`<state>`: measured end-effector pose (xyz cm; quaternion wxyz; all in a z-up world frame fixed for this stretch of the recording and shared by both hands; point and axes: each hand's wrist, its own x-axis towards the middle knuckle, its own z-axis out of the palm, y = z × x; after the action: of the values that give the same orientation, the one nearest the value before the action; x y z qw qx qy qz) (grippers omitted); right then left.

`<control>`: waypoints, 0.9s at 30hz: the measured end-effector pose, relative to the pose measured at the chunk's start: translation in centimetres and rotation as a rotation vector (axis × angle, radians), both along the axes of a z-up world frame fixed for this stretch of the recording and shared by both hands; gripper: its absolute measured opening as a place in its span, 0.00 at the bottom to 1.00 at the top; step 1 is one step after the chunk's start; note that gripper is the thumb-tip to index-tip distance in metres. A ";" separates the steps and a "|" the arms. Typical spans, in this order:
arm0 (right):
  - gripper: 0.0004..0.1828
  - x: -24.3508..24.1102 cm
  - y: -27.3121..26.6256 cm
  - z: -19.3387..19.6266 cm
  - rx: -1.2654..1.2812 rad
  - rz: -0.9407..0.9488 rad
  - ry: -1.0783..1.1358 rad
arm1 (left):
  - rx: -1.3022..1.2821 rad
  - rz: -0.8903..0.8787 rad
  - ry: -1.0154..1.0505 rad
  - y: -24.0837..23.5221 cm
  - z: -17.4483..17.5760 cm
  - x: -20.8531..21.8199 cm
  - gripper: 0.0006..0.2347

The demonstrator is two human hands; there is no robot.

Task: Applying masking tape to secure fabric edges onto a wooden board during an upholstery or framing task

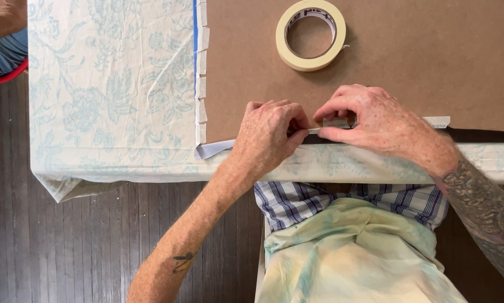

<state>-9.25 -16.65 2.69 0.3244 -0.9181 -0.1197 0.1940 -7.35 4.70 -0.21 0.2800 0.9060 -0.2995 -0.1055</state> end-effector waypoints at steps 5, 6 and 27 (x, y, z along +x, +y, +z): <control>0.12 0.3 0.4 -0.7 -0.081 0.039 0.059 | -0.010 -0.012 0.029 0.1 -0.2 0.2 0.01; 0.10 0.3 0.4 -1.3 -0.098 0.062 -0.007 | -0.024 -0.013 0.018 0.1 -0.2 0.2 0.01; 0.09 1.8 0.5 0.1 -0.087 0.061 0.167 | -0.172 -0.008 0.338 0.2 -0.1 2.2 0.10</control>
<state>-7.44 -16.13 2.81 0.2869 -0.9078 -0.1118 0.2848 -5.14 4.87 -0.34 0.4024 0.8467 -0.2598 -0.2314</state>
